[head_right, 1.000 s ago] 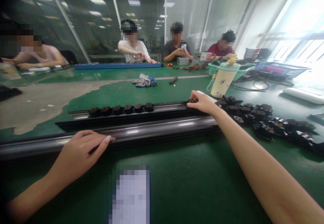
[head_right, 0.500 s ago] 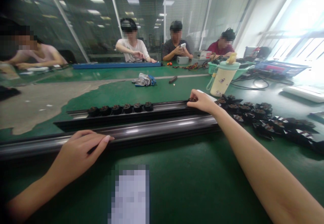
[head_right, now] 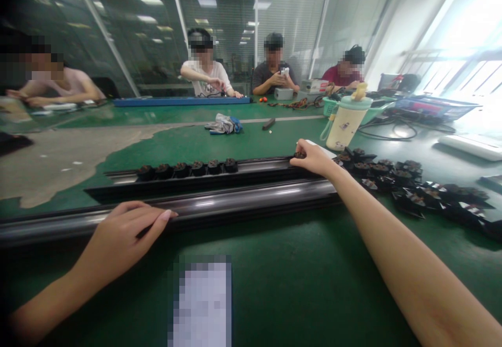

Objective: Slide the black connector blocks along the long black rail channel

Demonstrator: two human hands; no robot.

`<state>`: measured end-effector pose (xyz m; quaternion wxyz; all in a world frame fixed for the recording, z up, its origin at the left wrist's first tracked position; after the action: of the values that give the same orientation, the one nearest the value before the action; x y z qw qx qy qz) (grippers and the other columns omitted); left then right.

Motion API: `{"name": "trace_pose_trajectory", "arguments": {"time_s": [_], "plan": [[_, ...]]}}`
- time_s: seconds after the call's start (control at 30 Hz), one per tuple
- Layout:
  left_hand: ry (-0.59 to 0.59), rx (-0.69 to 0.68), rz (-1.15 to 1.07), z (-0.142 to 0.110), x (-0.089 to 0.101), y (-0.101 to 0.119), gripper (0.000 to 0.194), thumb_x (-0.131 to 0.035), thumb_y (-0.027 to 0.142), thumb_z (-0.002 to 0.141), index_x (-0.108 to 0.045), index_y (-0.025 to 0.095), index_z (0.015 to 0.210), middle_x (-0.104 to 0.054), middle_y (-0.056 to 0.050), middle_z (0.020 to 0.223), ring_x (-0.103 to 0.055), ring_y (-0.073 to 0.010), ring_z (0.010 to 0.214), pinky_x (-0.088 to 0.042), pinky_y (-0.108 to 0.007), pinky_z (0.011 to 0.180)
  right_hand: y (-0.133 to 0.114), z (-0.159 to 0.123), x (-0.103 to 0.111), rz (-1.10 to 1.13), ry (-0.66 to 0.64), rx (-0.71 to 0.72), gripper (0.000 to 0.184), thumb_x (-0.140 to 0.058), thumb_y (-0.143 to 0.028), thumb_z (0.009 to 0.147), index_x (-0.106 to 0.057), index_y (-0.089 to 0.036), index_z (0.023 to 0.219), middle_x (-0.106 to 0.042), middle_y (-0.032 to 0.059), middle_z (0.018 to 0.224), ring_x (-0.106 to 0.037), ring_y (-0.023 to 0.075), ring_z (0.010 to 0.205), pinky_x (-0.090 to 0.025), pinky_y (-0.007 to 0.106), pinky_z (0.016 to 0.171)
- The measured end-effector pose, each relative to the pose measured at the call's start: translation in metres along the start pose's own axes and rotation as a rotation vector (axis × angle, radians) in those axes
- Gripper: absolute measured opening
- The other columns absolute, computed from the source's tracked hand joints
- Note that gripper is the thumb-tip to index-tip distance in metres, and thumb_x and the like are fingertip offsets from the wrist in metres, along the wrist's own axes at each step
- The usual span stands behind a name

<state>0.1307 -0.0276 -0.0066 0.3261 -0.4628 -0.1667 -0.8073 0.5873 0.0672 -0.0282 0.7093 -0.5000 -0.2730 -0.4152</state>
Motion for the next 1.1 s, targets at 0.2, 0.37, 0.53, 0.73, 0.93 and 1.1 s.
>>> {"name": "trace_pose_trajectory", "arguments": {"time_s": [0.2, 0.37, 0.53, 0.73, 0.93, 1.1], "plan": [[0.006, -0.001, 0.01, 0.0003, -0.0011, -0.0009, 0.046, -0.042, 0.042, 0.106, -0.077, 0.017, 0.09, -0.08, -0.006, 0.091, -0.071, -0.0226, 0.077, -0.048, -0.044, 0.086, -0.0009, 0.0004, -0.0012, -0.05, -0.013, 0.019, 0.035, -0.066, -0.048, 0.069, -0.051, -0.022, 0.087, -0.059, 0.0033, 0.083, -0.054, 0.0202, 0.079, -0.04, 0.032, 0.074], [0.017, -0.02, 0.016, 0.0009, -0.0004, 0.0004, 0.047, -0.041, 0.041, 0.106, -0.077, 0.016, 0.09, -0.08, -0.007, 0.09, -0.071, -0.0226, 0.076, -0.049, -0.044, 0.085, -0.0004, -0.0004, -0.0012, -0.068, -0.01, -0.004, 0.036, -0.065, -0.049, 0.068, -0.05, -0.022, 0.086, -0.059, 0.0041, 0.084, -0.055, 0.0208, 0.08, -0.039, 0.033, 0.074], [0.011, -0.01, 0.015, 0.0012, -0.0002, -0.0003, 0.047, -0.042, 0.042, 0.106, -0.077, 0.016, 0.091, -0.08, -0.007, 0.092, -0.071, -0.023, 0.077, -0.049, -0.045, 0.084, -0.0017, -0.0003, -0.0009, -0.071, -0.001, 0.006, 0.035, -0.062, -0.051, 0.071, -0.049, -0.022, 0.086, -0.058, 0.0035, 0.081, -0.053, 0.0195, 0.076, -0.038, 0.032, 0.071], [0.015, -0.01, 0.018, 0.0015, 0.0004, 0.0006, 0.048, -0.041, 0.042, 0.106, -0.077, 0.016, 0.089, -0.08, -0.006, 0.089, -0.071, -0.0227, 0.075, -0.05, -0.045, 0.084, -0.0014, -0.0001, -0.0009, -0.085, 0.008, -0.005, 0.034, -0.061, -0.051, 0.072, -0.049, -0.022, 0.085, -0.057, 0.0027, 0.077, -0.051, 0.0185, 0.073, -0.037, 0.032, 0.069], [0.014, -0.008, 0.027, 0.0017, 0.0007, 0.001, 0.048, -0.04, 0.043, 0.106, -0.077, 0.017, 0.091, -0.08, -0.006, 0.091, -0.071, -0.0231, 0.076, -0.05, -0.045, 0.084, -0.0026, -0.0009, 0.0, -0.096, 0.018, 0.005, 0.032, -0.061, -0.049, 0.073, -0.049, -0.021, 0.086, -0.056, 0.0026, 0.078, -0.051, 0.0181, 0.073, -0.037, 0.031, 0.069], [0.009, -0.009, 0.02, 0.0017, 0.0, 0.0005, 0.047, -0.041, 0.042, 0.106, -0.077, 0.016, 0.09, -0.08, -0.007, 0.091, -0.071, -0.0228, 0.077, -0.049, -0.044, 0.085, -0.0041, -0.0012, 0.0003, -0.122, 0.024, -0.006, 0.032, -0.06, -0.049, 0.072, -0.047, -0.022, 0.084, -0.056, 0.0029, 0.077, -0.05, 0.0188, 0.073, -0.035, 0.031, 0.069]]}}
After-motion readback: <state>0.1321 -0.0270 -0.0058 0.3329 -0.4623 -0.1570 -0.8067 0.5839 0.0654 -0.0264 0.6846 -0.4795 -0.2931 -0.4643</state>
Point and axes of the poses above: each hand's wrist, its own z-axis towards the middle knuckle, its own x-axis out of the back of the hand, y = z × x, the point moved 5 cm from there along z, towards the middle knuckle
